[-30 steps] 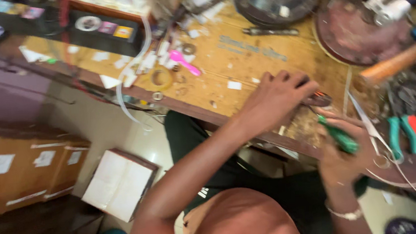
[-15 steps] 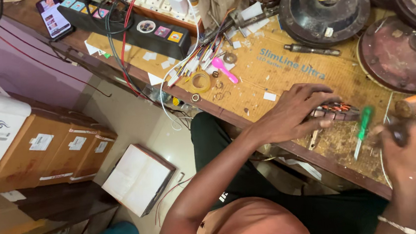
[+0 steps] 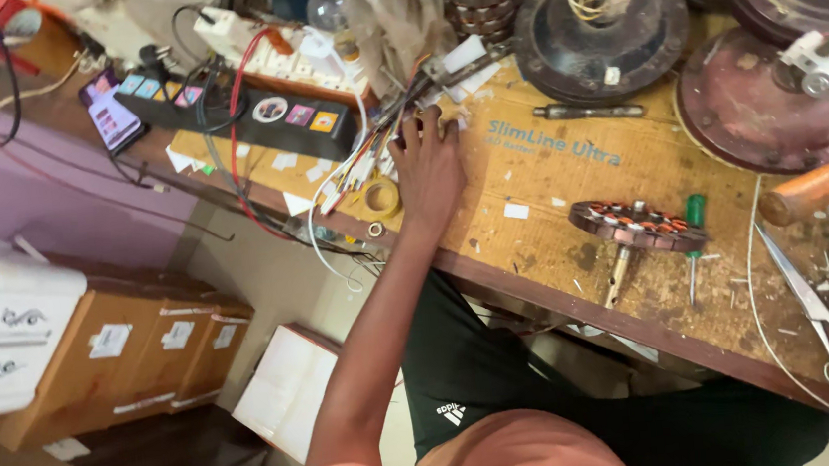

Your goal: The person works on a circular electrical component, likely a stator, at a cluttered workbench. They use scissors to cut small white pieces of material and insert them into slots on the component, then use a screwdriver to adjust or secure the parts.

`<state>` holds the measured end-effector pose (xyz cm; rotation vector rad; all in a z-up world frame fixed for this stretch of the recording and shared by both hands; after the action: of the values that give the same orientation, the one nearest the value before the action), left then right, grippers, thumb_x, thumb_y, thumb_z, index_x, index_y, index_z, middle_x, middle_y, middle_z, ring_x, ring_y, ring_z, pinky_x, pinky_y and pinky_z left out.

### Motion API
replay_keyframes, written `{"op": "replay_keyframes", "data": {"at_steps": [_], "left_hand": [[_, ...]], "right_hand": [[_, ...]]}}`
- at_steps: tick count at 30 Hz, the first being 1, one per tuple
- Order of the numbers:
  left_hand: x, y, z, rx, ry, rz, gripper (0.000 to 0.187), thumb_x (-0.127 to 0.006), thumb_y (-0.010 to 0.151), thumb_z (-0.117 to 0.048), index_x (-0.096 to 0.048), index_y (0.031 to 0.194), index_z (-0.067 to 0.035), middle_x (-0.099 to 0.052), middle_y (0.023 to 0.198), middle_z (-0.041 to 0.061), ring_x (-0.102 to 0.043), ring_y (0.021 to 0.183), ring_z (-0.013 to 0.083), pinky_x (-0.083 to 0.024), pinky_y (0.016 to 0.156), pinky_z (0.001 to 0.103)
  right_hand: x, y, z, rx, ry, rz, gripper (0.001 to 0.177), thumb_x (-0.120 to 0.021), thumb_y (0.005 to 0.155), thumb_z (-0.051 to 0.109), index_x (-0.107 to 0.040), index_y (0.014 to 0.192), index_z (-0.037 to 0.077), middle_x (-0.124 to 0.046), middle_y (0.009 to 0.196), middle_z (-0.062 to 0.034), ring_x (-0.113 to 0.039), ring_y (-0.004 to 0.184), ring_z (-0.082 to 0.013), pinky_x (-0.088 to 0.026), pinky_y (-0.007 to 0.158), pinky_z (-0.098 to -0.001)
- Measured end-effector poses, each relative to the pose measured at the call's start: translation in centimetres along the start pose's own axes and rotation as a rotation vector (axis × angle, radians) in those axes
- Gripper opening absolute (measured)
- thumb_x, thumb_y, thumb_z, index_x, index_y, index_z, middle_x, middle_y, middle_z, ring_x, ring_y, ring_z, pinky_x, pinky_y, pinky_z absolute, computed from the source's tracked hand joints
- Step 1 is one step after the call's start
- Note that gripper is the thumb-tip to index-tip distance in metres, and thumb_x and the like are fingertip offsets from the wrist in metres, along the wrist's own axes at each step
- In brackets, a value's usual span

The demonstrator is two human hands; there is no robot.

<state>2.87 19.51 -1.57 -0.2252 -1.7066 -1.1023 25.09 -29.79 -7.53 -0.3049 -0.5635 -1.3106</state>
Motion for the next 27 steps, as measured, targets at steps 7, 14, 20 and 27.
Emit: {"op": "replay_keyframes", "data": {"at_steps": [7, 14, 20, 27], "left_hand": [[0.1, -4.3, -3.3, -0.105, -0.049, 0.088, 0.039, -0.062, 0.092, -0.016, -0.066, 0.131, -0.011, -0.054, 0.142, 0.012, -0.045, 0.133, 0.0385, -0.037, 0.104, 0.061], [3.5, -9.7, -3.7, -0.107, -0.141, 0.241, 0.046, -0.071, 0.094, -0.024, -0.065, 0.138, -0.013, -0.057, 0.145, 0.009, -0.046, 0.131, 0.0362, -0.035, 0.106, 0.058], [4.5, -11.7, -3.1, -0.113, -0.34, 0.258, 0.055, -0.079, 0.086, -0.035, -0.067, 0.134, -0.013, -0.059, 0.142, 0.008, -0.046, 0.129, 0.0364, -0.033, 0.114, 0.055], [4.2, -14.0, -2.7, -0.307, -0.627, 0.199, 0.05, -0.085, 0.076, -0.032, -0.068, 0.117, -0.012, -0.062, 0.132, 0.008, -0.052, 0.128, 0.0331, -0.038, 0.108, 0.05]], "right_hand": [[3.2, -3.3, -0.5, 0.073, -0.063, -0.016, 0.013, -0.067, 0.112, 0.01, -0.07, 0.121, 0.001, -0.072, 0.103, -0.0096, -0.065, 0.089, -0.0148, -0.052, 0.083, -0.0285], [3.4, -4.3, 5.8, 0.142, -0.26, -0.028, 0.016, -0.072, 0.101, 0.009, -0.072, 0.117, 0.005, -0.072, 0.106, -0.0115, -0.069, 0.086, -0.0209, -0.055, 0.079, -0.0336], [3.6, -3.9, 7.4, 0.206, -0.549, 0.048, 0.022, -0.074, 0.096, 0.017, -0.072, 0.117, 0.01, -0.072, 0.108, -0.0105, -0.069, 0.082, -0.0295, -0.055, 0.071, -0.0399], [0.7, -3.3, 4.1, 0.265, -0.951, 0.195, 0.039, -0.075, 0.093, 0.023, -0.068, 0.13, 0.01, -0.073, 0.11, -0.0143, -0.071, 0.09, -0.0325, -0.056, 0.076, -0.0433]]}}
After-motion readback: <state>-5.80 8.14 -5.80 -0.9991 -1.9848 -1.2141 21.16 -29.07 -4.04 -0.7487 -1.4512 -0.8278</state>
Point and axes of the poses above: each hand's wrist, its own y-axis towards the middle knuckle, its own x-axis out of the back of the hand, z = x × y, the point moved 10 cm from there along y, towards the middle knuckle
